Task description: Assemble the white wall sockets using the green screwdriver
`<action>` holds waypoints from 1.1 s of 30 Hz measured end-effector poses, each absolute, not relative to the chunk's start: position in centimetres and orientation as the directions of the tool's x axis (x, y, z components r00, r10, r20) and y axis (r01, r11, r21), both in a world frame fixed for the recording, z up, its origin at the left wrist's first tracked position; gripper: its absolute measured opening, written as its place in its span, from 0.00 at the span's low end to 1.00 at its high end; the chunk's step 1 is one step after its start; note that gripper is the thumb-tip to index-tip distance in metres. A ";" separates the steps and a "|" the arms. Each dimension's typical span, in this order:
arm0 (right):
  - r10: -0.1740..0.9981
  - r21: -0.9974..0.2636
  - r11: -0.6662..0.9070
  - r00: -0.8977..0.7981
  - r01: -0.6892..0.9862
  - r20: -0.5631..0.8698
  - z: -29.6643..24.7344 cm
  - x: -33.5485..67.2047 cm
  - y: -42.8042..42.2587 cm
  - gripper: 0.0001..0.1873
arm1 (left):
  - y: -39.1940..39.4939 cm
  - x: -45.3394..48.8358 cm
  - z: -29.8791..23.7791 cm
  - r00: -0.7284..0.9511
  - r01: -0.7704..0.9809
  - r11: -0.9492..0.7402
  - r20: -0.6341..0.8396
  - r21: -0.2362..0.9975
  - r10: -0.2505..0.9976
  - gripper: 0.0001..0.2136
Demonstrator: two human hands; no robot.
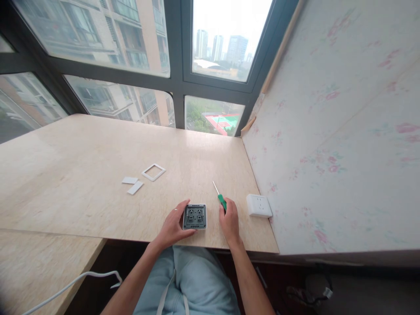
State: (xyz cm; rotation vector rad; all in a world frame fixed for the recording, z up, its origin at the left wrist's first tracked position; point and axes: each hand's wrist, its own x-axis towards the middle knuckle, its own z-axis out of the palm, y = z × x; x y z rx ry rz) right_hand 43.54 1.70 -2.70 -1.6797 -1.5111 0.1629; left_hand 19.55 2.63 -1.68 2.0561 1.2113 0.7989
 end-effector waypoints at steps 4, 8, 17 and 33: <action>0.865 -0.639 0.085 0.261 0.765 0.428 -2.8 43.5 1.7 0.14 | 2.6 19.7 -1.8 0.380 0.538 -0.382 0.188 0.752 0.906 0.46; 0.876 -0.624 0.092 0.235 0.776 0.422 -2.7 43.8 1.9 0.13 | 2.7 19.6 -1.9 0.379 0.536 -0.380 0.187 0.754 0.906 0.46; 0.956 -0.504 0.055 0.100 0.862 0.275 -0.5 48.5 7.3 0.15 | 2.8 19.6 -2.1 0.373 0.549 -0.374 0.181 0.747 0.910 0.48; 0.957 -0.246 0.247 -0.195 0.937 0.217 0.6 50.0 9.7 0.17 | 2.4 19.4 -1.7 0.406 0.502 -0.400 0.200 0.767 0.892 0.52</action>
